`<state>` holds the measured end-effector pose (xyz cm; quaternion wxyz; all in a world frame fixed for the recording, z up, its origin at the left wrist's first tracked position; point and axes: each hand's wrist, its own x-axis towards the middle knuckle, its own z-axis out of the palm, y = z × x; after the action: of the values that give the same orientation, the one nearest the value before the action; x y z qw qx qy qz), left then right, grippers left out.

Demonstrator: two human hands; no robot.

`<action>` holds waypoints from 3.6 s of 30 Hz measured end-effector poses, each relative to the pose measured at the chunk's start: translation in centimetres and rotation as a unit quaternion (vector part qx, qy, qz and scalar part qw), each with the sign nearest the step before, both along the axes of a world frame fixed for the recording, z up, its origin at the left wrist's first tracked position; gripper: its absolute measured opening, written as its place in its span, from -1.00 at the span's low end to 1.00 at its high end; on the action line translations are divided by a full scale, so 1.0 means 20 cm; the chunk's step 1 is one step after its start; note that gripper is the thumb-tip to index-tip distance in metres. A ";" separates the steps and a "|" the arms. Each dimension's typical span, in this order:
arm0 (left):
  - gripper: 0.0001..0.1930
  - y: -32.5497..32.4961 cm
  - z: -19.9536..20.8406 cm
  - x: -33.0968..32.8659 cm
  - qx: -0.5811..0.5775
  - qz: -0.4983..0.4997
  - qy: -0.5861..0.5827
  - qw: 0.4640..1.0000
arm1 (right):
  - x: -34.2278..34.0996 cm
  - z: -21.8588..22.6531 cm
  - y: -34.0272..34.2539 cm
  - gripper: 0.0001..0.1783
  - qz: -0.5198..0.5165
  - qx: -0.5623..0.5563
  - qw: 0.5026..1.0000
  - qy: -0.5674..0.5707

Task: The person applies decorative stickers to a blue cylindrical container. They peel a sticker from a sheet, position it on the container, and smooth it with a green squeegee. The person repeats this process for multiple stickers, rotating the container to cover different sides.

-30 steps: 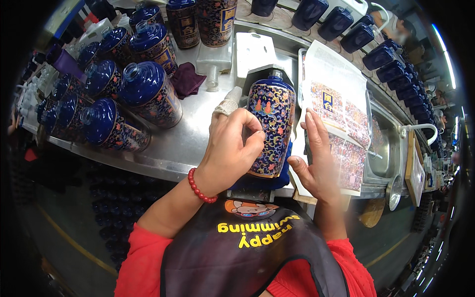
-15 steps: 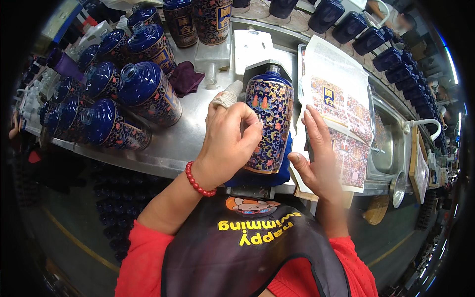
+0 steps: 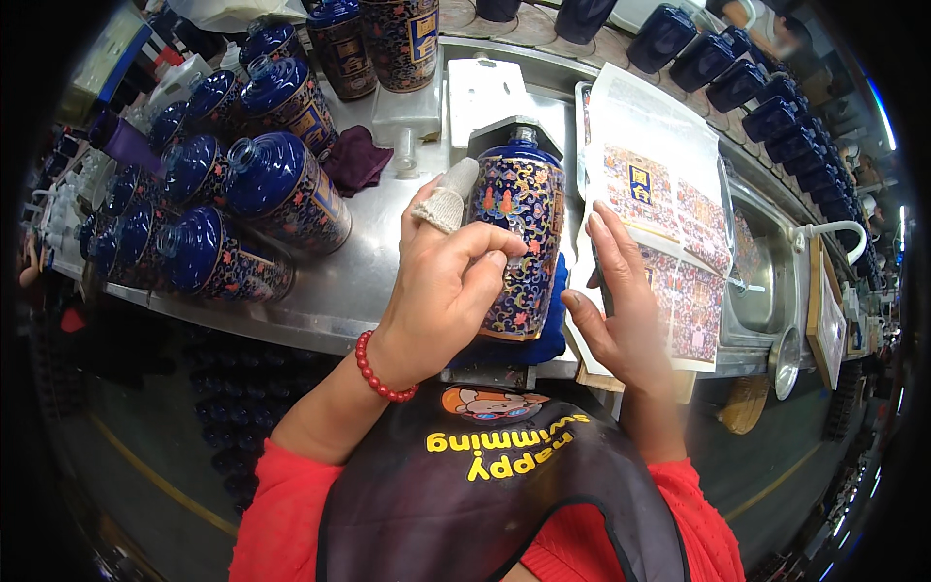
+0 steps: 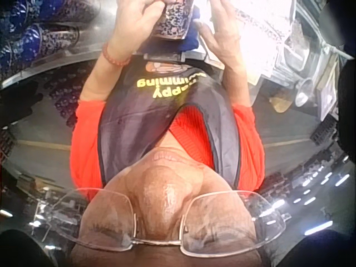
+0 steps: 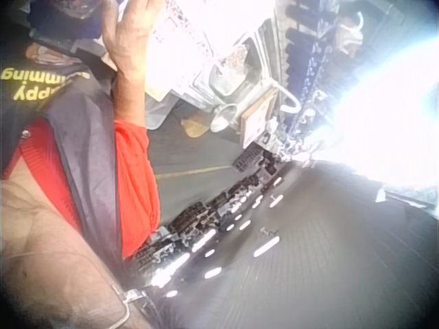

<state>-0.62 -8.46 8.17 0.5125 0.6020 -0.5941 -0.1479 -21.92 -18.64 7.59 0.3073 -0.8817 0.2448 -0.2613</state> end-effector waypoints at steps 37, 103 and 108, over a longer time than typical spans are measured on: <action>-0.80 0.14 -0.08 -0.08 -0.036 0.047 -0.093 0.994 | 0.13 0.25 -0.21 -0.56 0.131 0.037 0.991 0.012; -0.70 0.17 -0.19 -0.06 -0.103 0.092 -0.137 0.981 | 0.23 0.17 -0.03 -0.44 0.056 -0.267 0.956 0.110; -0.38 0.19 -0.23 -0.09 -0.042 0.100 -0.215 0.971 | 0.22 0.16 -0.03 -0.40 0.019 -0.250 0.959 0.130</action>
<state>-2.39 -4.59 3.64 0.4094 0.6540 -0.6332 0.0616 -17.52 -19.30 10.70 0.0472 -0.9614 0.1922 -0.1911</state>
